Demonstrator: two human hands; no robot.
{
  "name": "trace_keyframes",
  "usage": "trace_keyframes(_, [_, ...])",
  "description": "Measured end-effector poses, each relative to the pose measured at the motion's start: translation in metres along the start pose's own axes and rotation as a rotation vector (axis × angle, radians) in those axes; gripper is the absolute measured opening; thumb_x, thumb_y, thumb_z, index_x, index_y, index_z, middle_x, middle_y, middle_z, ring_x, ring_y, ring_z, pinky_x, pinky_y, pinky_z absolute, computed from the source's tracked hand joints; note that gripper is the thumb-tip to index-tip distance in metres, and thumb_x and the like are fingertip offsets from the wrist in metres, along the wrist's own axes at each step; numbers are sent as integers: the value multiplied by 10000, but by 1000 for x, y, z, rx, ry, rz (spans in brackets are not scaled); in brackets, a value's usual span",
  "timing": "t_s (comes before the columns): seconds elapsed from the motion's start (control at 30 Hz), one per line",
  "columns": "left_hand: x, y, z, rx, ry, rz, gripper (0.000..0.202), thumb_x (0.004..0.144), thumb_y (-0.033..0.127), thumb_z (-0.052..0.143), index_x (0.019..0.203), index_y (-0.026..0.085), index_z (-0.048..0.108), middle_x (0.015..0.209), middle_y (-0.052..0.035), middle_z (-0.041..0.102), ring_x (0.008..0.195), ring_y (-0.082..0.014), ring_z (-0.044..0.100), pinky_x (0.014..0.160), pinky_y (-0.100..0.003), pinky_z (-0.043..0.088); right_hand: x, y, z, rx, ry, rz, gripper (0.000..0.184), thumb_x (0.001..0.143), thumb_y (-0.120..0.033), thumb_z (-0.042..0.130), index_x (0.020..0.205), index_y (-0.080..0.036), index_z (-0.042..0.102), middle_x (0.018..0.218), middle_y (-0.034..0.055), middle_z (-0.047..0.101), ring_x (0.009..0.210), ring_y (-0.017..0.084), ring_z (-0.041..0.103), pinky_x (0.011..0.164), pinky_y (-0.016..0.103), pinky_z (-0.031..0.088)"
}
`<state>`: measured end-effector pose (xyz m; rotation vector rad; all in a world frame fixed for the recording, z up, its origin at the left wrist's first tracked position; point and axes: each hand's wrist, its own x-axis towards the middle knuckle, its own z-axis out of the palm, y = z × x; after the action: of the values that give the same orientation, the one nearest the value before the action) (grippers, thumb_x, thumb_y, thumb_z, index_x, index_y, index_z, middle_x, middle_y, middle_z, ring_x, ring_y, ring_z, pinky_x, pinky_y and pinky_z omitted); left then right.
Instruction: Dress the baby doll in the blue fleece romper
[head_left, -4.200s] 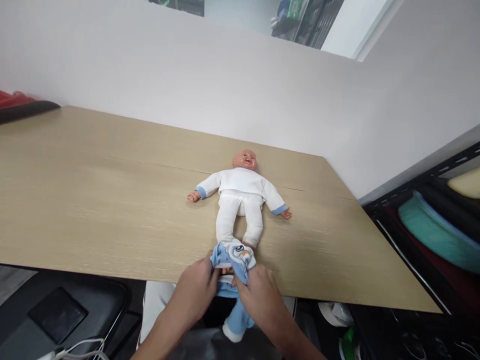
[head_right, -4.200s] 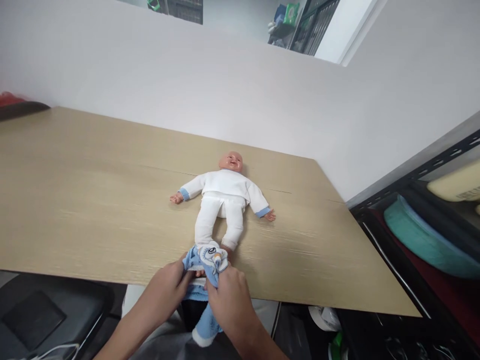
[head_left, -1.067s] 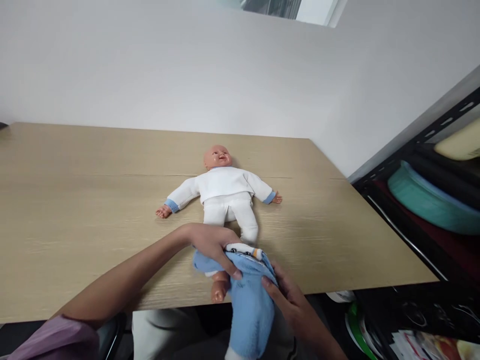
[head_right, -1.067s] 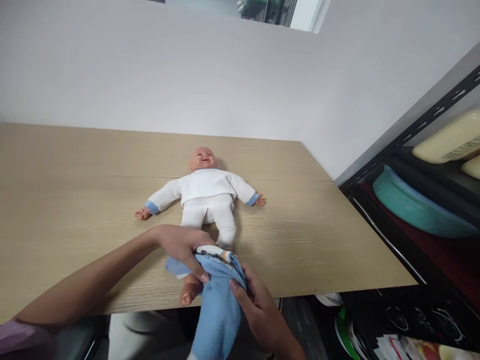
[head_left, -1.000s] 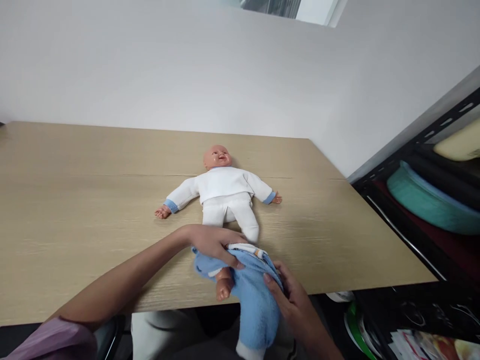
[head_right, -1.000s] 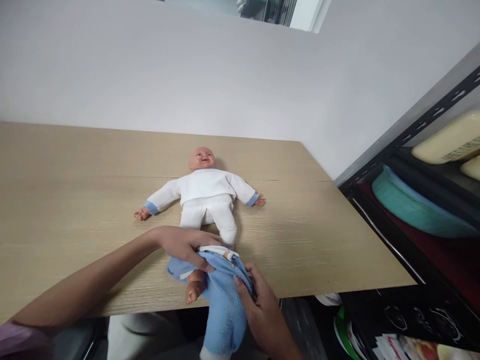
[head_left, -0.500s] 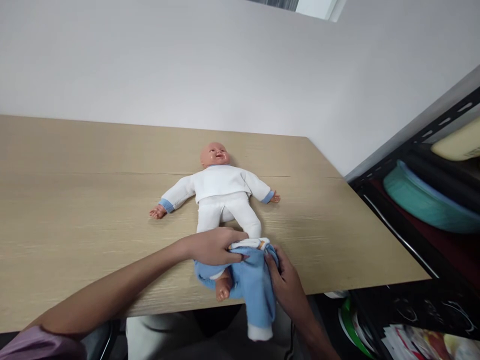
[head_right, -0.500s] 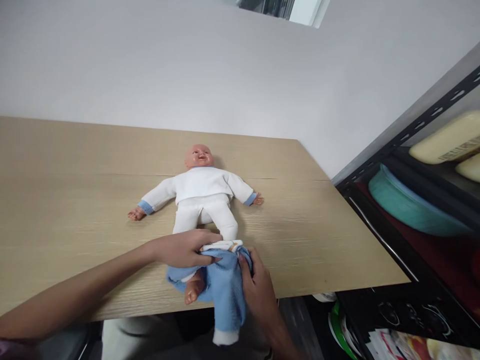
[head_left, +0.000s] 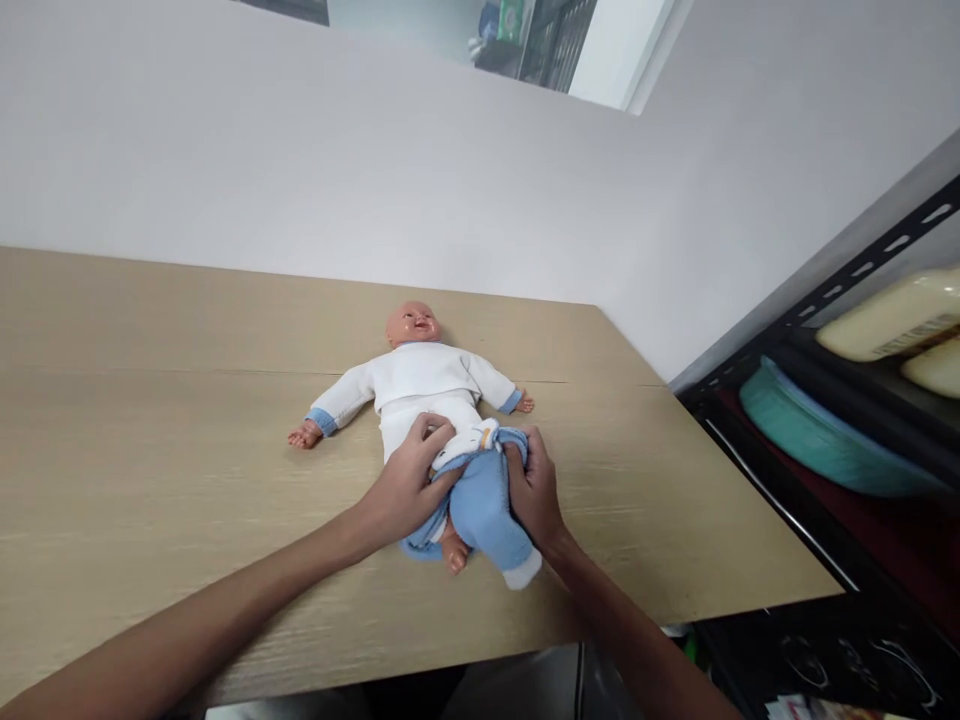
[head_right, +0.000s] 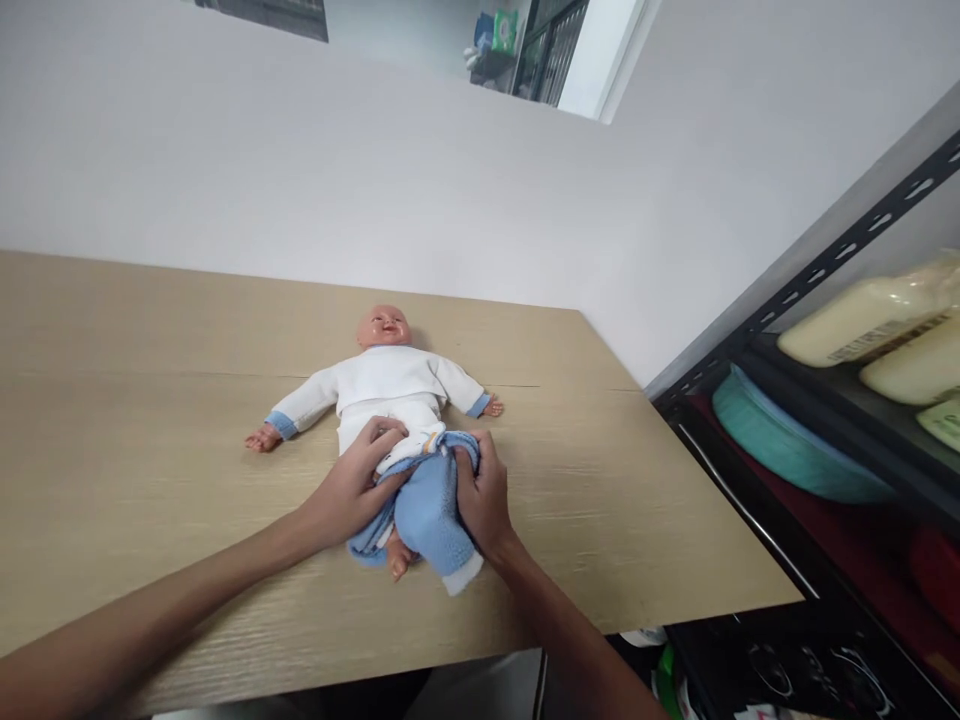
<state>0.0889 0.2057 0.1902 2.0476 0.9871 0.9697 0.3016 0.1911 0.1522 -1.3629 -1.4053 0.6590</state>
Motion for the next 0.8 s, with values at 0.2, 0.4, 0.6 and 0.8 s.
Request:
trace_keyframes(0.2, [14, -5, -8, -66, -8, -162, 201, 1059, 397, 482, 975, 227, 548, 946, -19, 662, 886, -225, 616, 845, -349, 492, 30, 21, 17, 102, -124, 14, 309, 991, -567, 550, 998, -261, 593, 848, 8, 652, 849, 241, 617, 812, 328, 484])
trace_keyframes(0.4, [16, -30, 1, -51, -88, -207, 259, 1053, 441, 465, 1141, 222, 569, 1154, -88, 709, 1109, -299, 659, 997, -437, 508, 40, 26, 33, 204, -99, 112, 352, 947, -609, 597, 927, -258, 610, 818, -1, 643, 837, 232, 608, 819, 326, 516])
trace_keyframes(0.6, [13, -32, 10, 76, -108, -230, 266, 1021, 379, 446, 1199, 192, 508, 1181, -155, 683, 1113, -341, 660, 999, -509, 518, 27, 19, 29, 245, -145, 217, 359, 948, -561, 628, 1108, -246, 693, 1111, 55, 751, 1097, 281, 658, 942, 359, 536])
trace_keyframes(0.8, [19, -12, -17, -136, -384, -258, 606, 915, 604, 711, 1383, 249, 562, 1325, -80, 696, 1211, -319, 659, 1055, -438, 521, 30, 27, 25, 305, -100, 250, 409, 951, -575, 606, 1174, -239, 673, 1174, 71, 750, 1129, 276, 668, 991, 383, 539])
